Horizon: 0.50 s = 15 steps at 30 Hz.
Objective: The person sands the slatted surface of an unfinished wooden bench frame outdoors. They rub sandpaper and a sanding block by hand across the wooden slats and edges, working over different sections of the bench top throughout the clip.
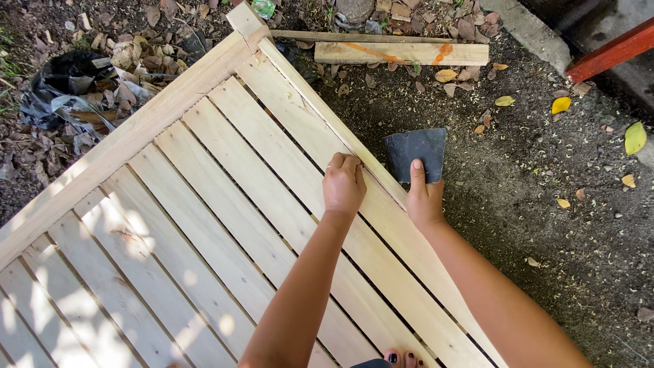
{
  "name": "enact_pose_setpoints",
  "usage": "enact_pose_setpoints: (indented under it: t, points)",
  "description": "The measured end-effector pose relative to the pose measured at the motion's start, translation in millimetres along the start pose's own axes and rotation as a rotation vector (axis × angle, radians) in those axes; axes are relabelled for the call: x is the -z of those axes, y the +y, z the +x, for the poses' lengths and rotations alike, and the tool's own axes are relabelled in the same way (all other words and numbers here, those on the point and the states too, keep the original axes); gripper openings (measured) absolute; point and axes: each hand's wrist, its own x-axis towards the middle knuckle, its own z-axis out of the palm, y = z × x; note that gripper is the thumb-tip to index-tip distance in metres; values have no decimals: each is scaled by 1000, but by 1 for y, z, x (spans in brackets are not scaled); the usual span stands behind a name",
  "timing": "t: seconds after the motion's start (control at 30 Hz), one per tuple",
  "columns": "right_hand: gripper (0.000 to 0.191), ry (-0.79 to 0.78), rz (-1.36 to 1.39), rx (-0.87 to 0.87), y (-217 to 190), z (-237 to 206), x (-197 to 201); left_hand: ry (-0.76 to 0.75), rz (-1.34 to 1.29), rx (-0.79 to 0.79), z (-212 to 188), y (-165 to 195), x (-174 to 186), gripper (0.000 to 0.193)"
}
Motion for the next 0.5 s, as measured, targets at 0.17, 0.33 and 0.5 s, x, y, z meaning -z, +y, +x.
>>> enact_pose_setpoints:
  t: [0.17, 0.33, 0.5]
  points:
    - [43, -8, -25, -16, -7, 0, 0, -52, -103, -25, 10, 7, 15, 4]
    - [42, 2, -15, -25, -9, 1, 2, -6, -375, 269, 39, 40, 18, 7]
    - [41, -13, 19, -49, -10, 1, 4, -85, -227, -46, 64, 48, 30, 53]
